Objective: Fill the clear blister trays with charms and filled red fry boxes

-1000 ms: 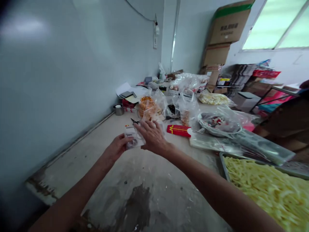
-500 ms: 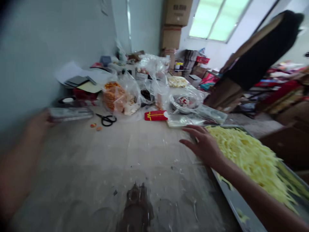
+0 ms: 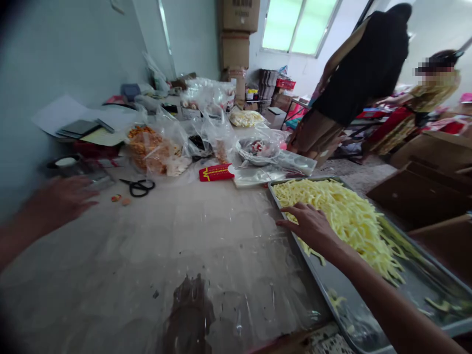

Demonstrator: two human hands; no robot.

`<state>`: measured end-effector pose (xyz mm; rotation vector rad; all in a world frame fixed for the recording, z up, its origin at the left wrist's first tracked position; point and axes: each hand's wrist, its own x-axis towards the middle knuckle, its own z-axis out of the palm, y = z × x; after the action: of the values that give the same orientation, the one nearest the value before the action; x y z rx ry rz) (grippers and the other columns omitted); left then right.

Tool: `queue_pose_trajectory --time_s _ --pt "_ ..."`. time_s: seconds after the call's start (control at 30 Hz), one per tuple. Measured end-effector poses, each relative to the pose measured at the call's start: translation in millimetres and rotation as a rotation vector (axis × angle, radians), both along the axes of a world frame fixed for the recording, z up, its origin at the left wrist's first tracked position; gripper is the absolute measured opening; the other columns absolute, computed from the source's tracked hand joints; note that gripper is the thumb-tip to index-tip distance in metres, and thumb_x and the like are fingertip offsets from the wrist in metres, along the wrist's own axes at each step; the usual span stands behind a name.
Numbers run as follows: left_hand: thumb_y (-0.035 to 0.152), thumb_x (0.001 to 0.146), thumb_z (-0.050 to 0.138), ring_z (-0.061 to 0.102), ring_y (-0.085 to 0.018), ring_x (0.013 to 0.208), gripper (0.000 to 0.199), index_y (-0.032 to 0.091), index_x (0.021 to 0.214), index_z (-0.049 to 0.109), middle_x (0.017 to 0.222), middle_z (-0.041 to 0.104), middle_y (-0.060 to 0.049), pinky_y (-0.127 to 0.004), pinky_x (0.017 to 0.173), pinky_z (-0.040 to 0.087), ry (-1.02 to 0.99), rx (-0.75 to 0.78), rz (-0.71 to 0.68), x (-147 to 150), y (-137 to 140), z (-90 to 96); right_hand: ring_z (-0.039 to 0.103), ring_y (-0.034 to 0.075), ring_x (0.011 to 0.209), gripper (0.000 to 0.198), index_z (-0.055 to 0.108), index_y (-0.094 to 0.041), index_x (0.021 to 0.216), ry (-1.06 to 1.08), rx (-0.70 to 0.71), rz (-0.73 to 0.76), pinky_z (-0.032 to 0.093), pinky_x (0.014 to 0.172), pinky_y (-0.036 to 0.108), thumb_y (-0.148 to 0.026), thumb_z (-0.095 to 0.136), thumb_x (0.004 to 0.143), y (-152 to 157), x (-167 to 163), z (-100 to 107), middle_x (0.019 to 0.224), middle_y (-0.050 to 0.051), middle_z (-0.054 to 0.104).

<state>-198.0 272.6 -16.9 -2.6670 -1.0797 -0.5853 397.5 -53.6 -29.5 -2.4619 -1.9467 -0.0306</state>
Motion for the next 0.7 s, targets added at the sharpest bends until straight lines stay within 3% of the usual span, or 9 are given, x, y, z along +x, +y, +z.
queue_pose_trajectory --time_s 0.1,0.17,0.3,0.43,0.57,0.7 --pt "0.064 0.096 0.037 0.063 -0.024 0.101 0.061 0.016 0.095 0.075 0.104 0.072 -0.01 -0.043 0.097 0.044 0.217 -0.126 -0.081 27.7 -8.3 -12.0 0.065 0.037 0.107 0.046 0.071 -0.028 0.123 0.027 -0.044 0.072 0.049 0.089 0.051 -0.059 0.057 0.091 39.4 -5.4 0.6 0.117 0.013 0.069" --pt "0.056 0.096 0.045 0.064 -0.023 0.098 0.049 0.018 0.104 0.074 0.106 0.072 -0.009 -0.036 0.093 0.045 0.242 -0.253 -0.089 54.9 -18.4 -17.0 0.066 0.037 0.107 0.047 0.071 -0.026 0.123 0.058 -0.072 0.145 0.05 0.091 0.051 -0.057 0.062 0.089 60.9 -4.5 -3.2 0.117 0.013 0.071" --pt "0.048 0.085 0.063 0.065 -0.025 0.1 0.035 0.02 0.103 0.075 0.114 0.072 -0.009 -0.031 0.085 0.045 0.127 -0.384 0.077 104.8 -24.8 -23.7 0.07 0.034 0.101 0.042 0.072 -0.024 0.119 0.122 -0.05 0.262 0.054 0.087 0.048 -0.052 0.066 0.088 92.2 7.3 -24.4 0.11 0.012 0.074" --pt "0.045 0.078 0.067 0.068 -0.024 0.085 0.029 0.021 0.093 0.077 0.094 0.076 -0.008 -0.029 0.074 0.045 -0.016 -0.471 0.219 136.4 -3.7 -29.7 0.071 0.033 0.093 0.042 0.073 -0.021 0.117 0.187 -0.017 0.339 0.055 0.081 0.046 -0.05 0.066 0.088 119.2 12.4 -39.6 0.102 0.012 0.075" --pt "0.046 0.082 0.062 0.07 -0.025 0.084 0.031 0.022 0.094 0.077 0.094 0.077 -0.009 -0.031 0.076 0.047 -0.146 -0.485 0.158 177.5 2.5 -25.8 0.07 0.031 0.09 0.042 0.074 -0.022 0.115 0.28 0.022 0.376 0.054 0.08 0.043 -0.051 0.07 0.085 132.9 18.3 -19.8 0.101 0.01 0.075" --pt "0.048 0.082 0.066 0.07 -0.022 0.081 0.028 0.025 0.092 0.078 0.095 0.078 -0.005 -0.032 0.076 0.05 -0.28 -0.546 -0.034 243.7 -14.1 -7.7 0.068 0.024 0.07 0.038 0.076 -0.024 0.099 0.472 0.106 0.24 0.05 0.063 0.034 -0.058 0.064 0.087 131.1 58.0 7.7 0.079 0.004 0.074"
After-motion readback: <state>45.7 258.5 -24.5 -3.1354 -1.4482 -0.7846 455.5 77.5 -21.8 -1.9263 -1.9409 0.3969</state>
